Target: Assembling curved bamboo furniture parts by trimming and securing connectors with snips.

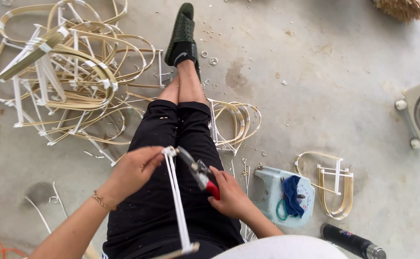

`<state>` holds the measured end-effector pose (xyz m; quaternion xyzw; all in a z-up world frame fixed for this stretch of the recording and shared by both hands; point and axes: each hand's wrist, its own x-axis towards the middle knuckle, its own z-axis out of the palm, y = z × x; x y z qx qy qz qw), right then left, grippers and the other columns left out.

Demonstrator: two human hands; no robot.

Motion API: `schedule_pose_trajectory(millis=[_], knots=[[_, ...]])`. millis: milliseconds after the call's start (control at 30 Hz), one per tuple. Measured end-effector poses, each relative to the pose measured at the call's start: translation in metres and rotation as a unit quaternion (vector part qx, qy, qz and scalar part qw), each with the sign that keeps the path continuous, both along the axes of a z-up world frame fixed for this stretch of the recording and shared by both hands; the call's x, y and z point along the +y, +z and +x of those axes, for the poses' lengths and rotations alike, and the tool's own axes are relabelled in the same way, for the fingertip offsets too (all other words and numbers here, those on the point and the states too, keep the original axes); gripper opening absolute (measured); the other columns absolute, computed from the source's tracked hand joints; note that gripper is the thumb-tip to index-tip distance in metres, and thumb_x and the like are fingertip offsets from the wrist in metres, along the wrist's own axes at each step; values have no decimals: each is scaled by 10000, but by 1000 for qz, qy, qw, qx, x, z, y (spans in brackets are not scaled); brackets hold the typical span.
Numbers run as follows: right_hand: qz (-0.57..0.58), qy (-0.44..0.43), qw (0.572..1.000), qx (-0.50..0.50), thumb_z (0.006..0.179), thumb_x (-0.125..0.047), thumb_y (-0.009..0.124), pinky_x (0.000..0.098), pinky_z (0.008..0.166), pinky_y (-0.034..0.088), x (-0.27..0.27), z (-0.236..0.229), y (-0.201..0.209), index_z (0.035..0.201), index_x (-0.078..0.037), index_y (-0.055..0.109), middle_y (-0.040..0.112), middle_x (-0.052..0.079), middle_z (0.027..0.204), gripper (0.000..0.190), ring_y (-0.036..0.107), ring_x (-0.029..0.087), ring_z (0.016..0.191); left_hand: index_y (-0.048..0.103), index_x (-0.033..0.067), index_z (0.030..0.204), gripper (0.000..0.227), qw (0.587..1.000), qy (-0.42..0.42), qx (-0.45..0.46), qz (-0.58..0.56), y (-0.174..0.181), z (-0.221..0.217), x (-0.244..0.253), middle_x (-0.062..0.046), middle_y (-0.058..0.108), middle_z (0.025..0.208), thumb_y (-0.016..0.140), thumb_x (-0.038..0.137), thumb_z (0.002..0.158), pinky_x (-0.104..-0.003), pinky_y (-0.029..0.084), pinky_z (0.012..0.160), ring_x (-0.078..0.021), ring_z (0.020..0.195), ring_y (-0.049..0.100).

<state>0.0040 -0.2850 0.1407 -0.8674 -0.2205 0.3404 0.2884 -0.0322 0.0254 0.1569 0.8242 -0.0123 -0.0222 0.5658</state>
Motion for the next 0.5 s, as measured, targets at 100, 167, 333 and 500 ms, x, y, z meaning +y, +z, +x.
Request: schedule_pose_trajectory(millis=[100, 167, 333, 500], knots=[[-107, 105, 984, -93, 783, -329, 836, 479, 1112, 361, -1, -6, -8, 1535, -113, 278, 473, 192, 1408, 961, 466, 390, 1301, 733, 63, 1184, 259, 978, 54, -124, 159, 19, 1, 13, -132, 699, 872, 646, 199, 982, -383, 530, 711, -301, 800, 674], [27, 141, 969, -201, 800, -339, 831, 576, 1093, 337, -4, -4, -10, 1483, -26, 414, 500, 254, 1396, 860, 451, 474, 1342, 730, 78, 1215, 341, 969, 5, -127, 211, 36, -3, 10, -133, 677, 833, 628, 254, 941, -414, 528, 694, -316, 764, 661], [228, 49, 971, 60, 1025, -336, 580, 373, 965, 506, 6, 5, 38, 1227, -32, 658, 634, 141, 1195, 374, 624, 273, 1101, 726, 50, 1106, 321, 993, -90, 8, 72, 52, -31, -17, -95, 724, 857, 591, 305, 964, -405, 544, 713, -292, 794, 689], [319, 168, 886, 292, 1137, -434, 395, 279, 856, 542, 17, 2, 63, 1047, -26, 677, 618, 44, 1011, 504, 640, 129, 928, 742, 82, 937, 281, 961, -186, 194, 60, 87, -33, -35, -86, 726, 789, 597, 322, 957, -396, 529, 717, -264, 785, 693]])
